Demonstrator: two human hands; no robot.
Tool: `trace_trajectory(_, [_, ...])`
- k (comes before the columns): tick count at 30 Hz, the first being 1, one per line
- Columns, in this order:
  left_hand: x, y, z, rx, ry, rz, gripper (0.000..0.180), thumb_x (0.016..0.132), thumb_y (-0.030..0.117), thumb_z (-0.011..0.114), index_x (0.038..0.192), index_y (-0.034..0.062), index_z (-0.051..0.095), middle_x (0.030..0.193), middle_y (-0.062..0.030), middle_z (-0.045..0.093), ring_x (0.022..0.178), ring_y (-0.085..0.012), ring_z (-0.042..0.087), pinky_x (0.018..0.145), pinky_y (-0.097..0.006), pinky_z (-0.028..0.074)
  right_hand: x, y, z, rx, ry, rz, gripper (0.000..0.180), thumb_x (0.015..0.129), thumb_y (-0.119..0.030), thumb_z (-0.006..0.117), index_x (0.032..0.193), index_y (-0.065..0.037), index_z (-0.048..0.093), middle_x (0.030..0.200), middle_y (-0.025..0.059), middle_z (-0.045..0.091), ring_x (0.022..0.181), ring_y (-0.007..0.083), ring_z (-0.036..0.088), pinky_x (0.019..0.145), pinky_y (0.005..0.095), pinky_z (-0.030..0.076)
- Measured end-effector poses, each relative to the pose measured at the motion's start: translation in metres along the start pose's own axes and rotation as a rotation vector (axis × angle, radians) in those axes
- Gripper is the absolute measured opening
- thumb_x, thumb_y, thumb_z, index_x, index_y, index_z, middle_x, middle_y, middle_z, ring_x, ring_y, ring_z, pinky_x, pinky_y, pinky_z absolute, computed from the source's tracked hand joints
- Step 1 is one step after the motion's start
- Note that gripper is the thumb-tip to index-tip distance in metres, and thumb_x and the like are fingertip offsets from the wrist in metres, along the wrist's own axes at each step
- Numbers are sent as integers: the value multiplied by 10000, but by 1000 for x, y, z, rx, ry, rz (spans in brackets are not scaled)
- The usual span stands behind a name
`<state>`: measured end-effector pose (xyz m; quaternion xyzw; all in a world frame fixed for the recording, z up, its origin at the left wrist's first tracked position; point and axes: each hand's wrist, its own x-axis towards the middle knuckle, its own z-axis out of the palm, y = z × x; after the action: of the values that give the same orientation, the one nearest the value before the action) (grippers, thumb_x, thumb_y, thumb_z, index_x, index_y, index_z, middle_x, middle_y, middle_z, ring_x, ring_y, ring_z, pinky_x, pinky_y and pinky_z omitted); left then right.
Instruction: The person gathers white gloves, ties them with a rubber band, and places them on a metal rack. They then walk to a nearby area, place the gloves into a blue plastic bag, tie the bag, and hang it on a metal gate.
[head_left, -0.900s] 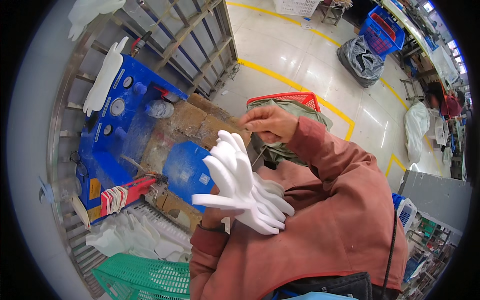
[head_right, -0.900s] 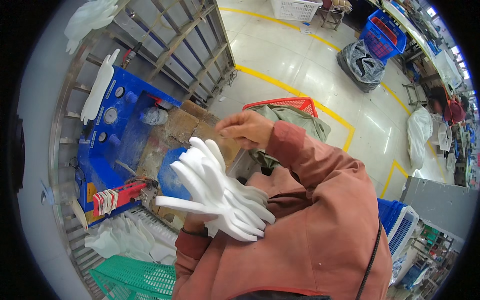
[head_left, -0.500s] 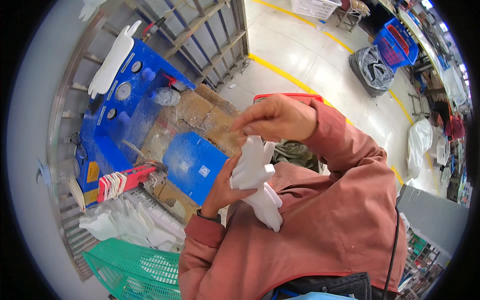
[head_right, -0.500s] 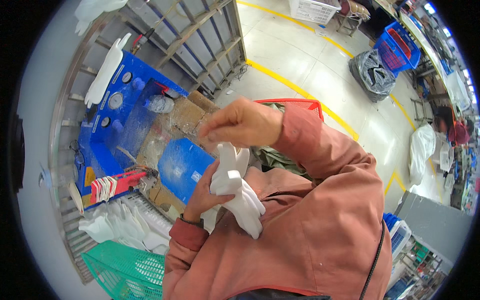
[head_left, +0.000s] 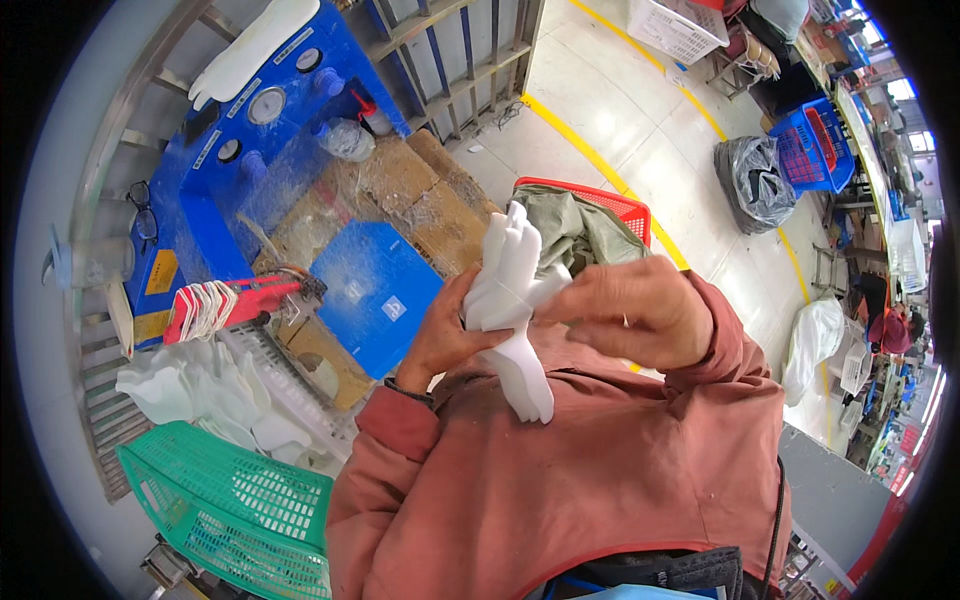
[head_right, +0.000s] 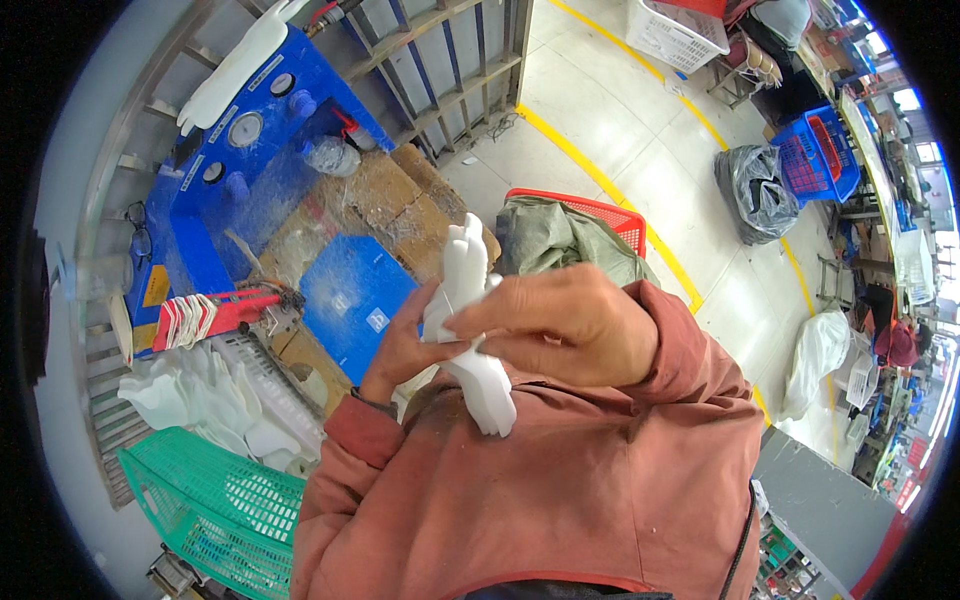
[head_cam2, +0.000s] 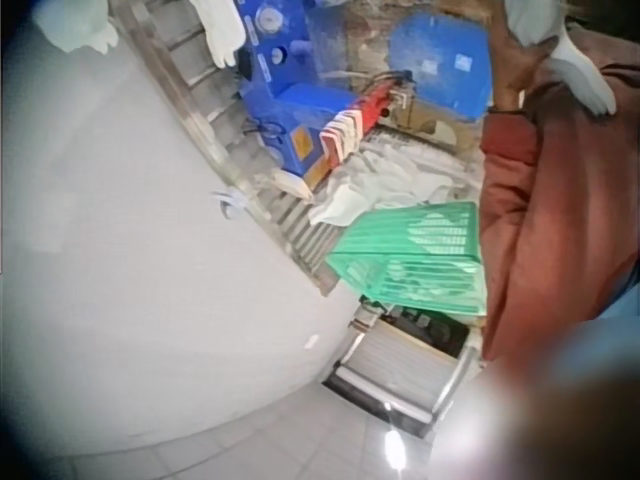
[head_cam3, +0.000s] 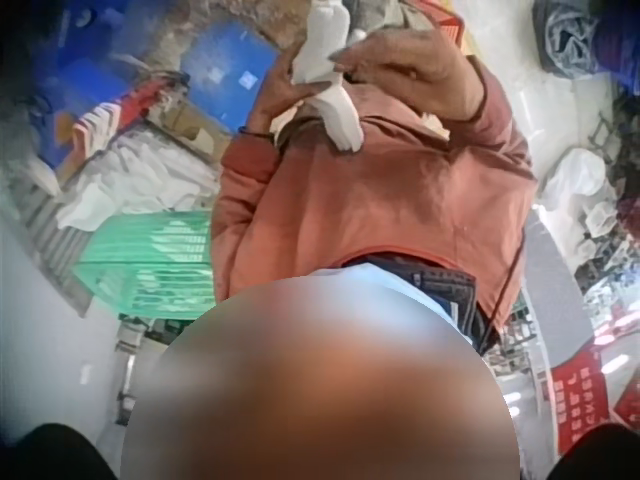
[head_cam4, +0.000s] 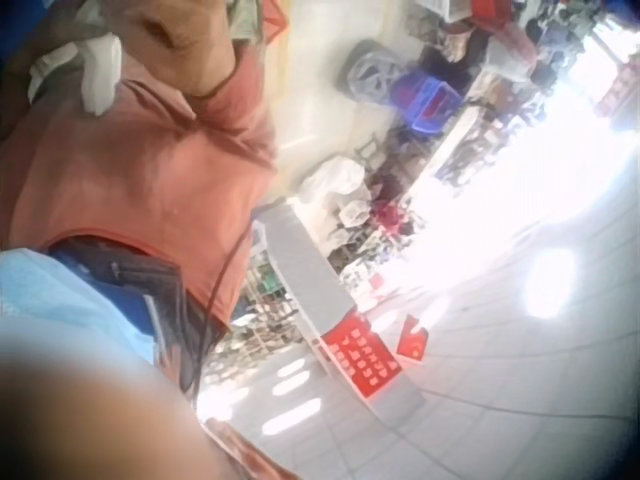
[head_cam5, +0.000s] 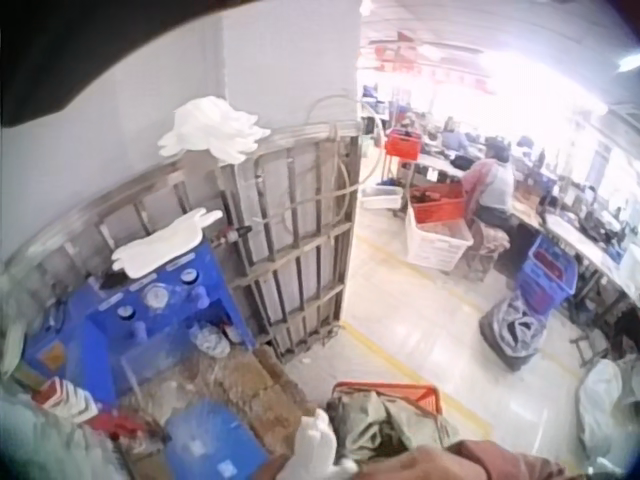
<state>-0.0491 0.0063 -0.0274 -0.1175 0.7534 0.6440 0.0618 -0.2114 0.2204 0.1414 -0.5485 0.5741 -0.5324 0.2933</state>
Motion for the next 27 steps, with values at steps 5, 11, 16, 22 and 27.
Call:
trace_trajectory(5, [4,-6,-4,-151,49,-53,981,676,194,914,1504,-6,426,1378,-162,562,1263,-268,560,1052,-387,473,-9,14,21,-220,-253,-161,327,841,-18,692,1163,26,657,858,143,631,744,318,657,661,407,556])
trace_trajectory(11, [-16,-10,-26,-582,155,-136,889,698,72,830,1500,31,449,1325,-86,617,1187,-221,610,1022,-351,489,-22,71,41,-175,-81,46,281,895,-44,692,1170,2,662,960,150,685,807,303,688,686,366,568])
trace_trajectory(16, [-25,-9,-20,-734,170,-175,876,659,89,822,1457,-2,473,1262,-88,641,1129,-223,638,988,-355,513,-30,125,37,-57,37,330,190,948,-92,663,1129,-40,690,991,138,712,878,283,701,789,361,559])
trace_trajectory(22, [-32,2,-3,-959,115,-180,873,660,268,846,1409,-15,498,1238,-102,650,1122,-243,650,946,-356,541,-33,156,51,416,157,494,142,975,-160,692,1022,-30,724,880,24,711,814,86,629,744,273,515])
trace_trajectory(27, [-44,-3,7,-1225,209,-230,954,732,487,759,1477,8,405,1358,-191,566,1207,-322,595,1034,-439,515,-24,173,45,220,171,347,112,964,-146,714,986,-38,732,845,24,687,769,83,606,696,262,495])
